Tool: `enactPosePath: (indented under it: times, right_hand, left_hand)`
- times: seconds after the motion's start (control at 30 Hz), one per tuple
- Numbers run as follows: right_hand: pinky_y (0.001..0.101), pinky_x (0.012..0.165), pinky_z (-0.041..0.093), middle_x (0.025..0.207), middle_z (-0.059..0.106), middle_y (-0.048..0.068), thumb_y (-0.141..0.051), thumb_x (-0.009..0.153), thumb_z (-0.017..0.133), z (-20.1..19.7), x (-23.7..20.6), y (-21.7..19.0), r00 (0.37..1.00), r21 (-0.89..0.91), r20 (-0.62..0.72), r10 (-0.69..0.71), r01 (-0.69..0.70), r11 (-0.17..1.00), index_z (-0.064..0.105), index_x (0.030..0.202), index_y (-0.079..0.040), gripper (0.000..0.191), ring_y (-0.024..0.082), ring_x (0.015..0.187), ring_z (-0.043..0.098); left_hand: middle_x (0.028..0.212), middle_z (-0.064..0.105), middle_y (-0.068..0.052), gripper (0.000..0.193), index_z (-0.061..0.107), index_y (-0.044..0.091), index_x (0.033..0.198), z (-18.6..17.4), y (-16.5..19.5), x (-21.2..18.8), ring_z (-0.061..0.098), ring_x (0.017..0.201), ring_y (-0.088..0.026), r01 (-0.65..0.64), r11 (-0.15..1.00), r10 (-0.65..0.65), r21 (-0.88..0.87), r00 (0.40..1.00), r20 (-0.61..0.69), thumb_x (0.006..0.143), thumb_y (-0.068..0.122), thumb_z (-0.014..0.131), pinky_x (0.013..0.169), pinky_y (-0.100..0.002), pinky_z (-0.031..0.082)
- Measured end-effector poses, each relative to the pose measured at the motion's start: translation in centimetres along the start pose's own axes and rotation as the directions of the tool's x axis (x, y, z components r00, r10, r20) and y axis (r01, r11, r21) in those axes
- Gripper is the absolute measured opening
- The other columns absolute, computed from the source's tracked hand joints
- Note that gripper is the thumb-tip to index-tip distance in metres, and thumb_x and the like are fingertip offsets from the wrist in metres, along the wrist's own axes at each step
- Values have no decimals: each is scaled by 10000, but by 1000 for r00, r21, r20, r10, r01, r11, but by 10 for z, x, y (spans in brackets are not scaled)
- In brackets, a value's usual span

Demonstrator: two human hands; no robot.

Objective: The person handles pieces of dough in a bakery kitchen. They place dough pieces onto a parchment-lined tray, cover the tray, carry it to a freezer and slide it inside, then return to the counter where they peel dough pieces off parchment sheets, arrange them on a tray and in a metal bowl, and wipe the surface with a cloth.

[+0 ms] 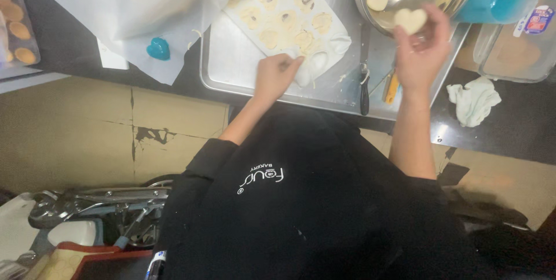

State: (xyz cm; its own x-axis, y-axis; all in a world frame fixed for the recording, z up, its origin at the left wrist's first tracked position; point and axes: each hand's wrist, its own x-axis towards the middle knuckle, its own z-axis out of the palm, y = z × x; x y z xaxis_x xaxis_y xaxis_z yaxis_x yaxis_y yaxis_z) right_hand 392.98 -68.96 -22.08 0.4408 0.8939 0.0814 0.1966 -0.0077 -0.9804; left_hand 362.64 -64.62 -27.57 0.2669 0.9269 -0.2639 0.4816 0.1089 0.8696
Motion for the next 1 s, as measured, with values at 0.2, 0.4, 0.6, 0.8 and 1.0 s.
enactPosePath:
  times: [0.2,0.4,0.6,0.8,1.0]
  right_hand:
    - [478,1165,473,1460,542,229,75,875,767,-17,42,-30,908,-678,169,-382,389,624,570,1393,26,557,385,1368,550]
    - [448,1142,445,1402,601,189,-131,919,817,114,-11,-2,838,-485,515,-179,457,745,564,1426,-39,574,376,1327,545]
    - [466,1051,437,1347,542,304,-349,711,1008,182,56,42,929,-614,354,107,145,776,314,1429,129,1107,405,1226,517]
    - [310,902,570,1216,759,134,-195,747,877,166,72,27,606,-408,537,587,-422,809,707,1270,56,605,181,1042,713]
    - [316,952,553,1241,714,113,-102,860,783,133,58,36,550,-146,643,533,-596,790,641,1291,36,475,175,1100,684]
  left_hand:
    - [805,754,-89,331,700,-11,1042,-32,-47,5,715,681,-135,300,769,-431,-565,895,-112,915,293,726,626,-295,569]
    - [883,760,-151,339,689,-47,1093,-7,-48,20,720,793,-185,279,905,-352,-320,915,-199,902,224,758,708,-284,546]
    - [1207,705,-171,378,500,-35,1269,-6,-50,30,669,1115,-173,64,625,-282,-778,948,-148,959,87,677,930,-300,530]
    - [1150,729,-165,316,596,-31,1207,-20,-48,37,698,1058,-183,57,806,-208,-589,959,-192,947,110,705,907,-312,556]
    - [1171,691,-160,360,560,-18,1247,-23,-38,48,659,1089,-236,-65,953,-17,-297,964,-265,970,145,720,961,-337,505]
